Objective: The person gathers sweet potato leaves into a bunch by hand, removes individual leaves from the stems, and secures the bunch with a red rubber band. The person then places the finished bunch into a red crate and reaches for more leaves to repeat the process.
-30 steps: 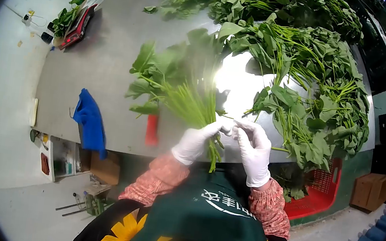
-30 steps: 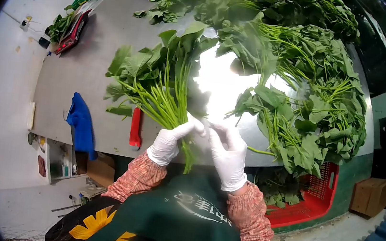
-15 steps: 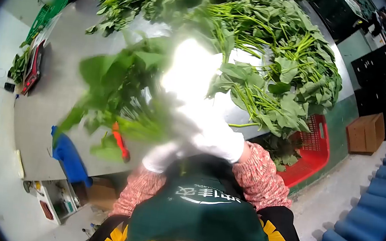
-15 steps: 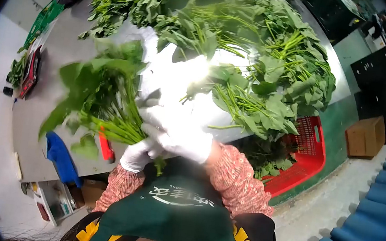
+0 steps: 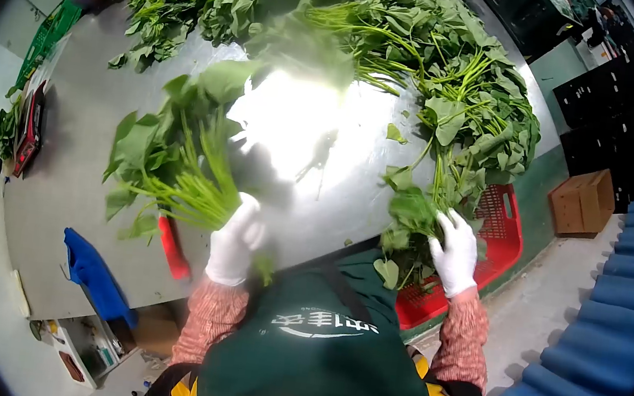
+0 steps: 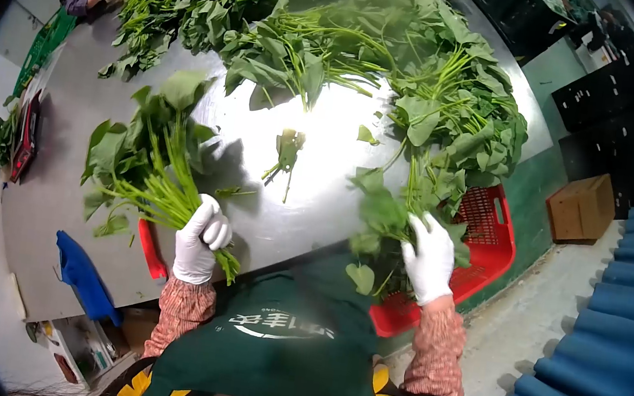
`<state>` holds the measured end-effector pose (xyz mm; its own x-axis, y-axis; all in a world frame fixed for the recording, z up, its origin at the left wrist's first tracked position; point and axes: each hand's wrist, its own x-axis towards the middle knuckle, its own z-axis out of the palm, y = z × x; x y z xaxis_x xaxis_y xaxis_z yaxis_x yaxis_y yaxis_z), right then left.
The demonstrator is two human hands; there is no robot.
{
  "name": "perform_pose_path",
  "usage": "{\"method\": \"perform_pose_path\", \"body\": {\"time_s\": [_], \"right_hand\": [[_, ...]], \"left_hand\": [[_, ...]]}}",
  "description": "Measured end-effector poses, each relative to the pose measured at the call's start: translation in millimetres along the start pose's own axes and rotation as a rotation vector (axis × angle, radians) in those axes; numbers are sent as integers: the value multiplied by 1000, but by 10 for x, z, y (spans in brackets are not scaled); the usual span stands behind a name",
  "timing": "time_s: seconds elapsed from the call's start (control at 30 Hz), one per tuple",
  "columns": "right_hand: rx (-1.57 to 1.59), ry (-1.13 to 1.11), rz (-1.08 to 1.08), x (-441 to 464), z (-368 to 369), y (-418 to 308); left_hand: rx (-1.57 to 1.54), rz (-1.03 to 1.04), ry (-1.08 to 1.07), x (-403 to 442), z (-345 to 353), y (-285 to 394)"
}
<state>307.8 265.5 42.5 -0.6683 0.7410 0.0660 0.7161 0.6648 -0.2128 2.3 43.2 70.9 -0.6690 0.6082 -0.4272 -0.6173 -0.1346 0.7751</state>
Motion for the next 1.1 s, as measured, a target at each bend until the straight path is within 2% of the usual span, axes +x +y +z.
{"method": "perform_pose_path", "body": {"time_s": [0.03,0.07,0.13,0.17,0.3,0.37,0.43,0.5,0.53,0.6,0.7,0.73,0.8,0.83,0.87,0.93,0.97,1.1], "right_hand": [[4,-57,55,-132,25,135],[-22,-232,131,-206,-74,167],[-289,-565,145,-272,-278,158],[-292,-523,158,-276,-290,157],[166,47,-43,304,-414,-355],[552,143,7,741,-224,-731],[590,208,-145,1250,229,-951],[550,116,67,1717,674,-1220],[310,-102,74,1925,578,-1386],[462,44,47,2041,656,-1580],[944,-52,156,1999,593,-1621],[1221,-105,140,1944,610,-1562],[1439,27,71,1747,648,-1512],[1349,-95,206,1596,397,-1524],[1460,-206,268,1465,214,-1536],[1413,-70,140,1279,210,-1539],[1455,-81,213,1190,167,-1562],[1434,-159,153,1086,52,-1626]], "left_hand": [[2,-9,-36,44,5,-33],[10,-9,-57,65,6,-55],[14,1,-105,99,33,-41],[19,14,-64,91,80,-11],[13,61,25,90,93,32],[17,78,14,49,109,55],[21,86,35,-17,143,83],[5,93,29,-61,106,94],[1,104,48,-83,85,89],[-13,141,31,-124,45,103],[-37,169,4,-138,-22,176],[-53,171,-1,-140,-41,172],[-59,155,19,-118,-56,149],[-73,146,24,-98,-34,123],[-85,137,26,-82,-20,101],[-95,91,-34,-41,-34,70],[-118,69,-46,-40,-8,66],[-163,81,-87,-19,-66,31]]}}
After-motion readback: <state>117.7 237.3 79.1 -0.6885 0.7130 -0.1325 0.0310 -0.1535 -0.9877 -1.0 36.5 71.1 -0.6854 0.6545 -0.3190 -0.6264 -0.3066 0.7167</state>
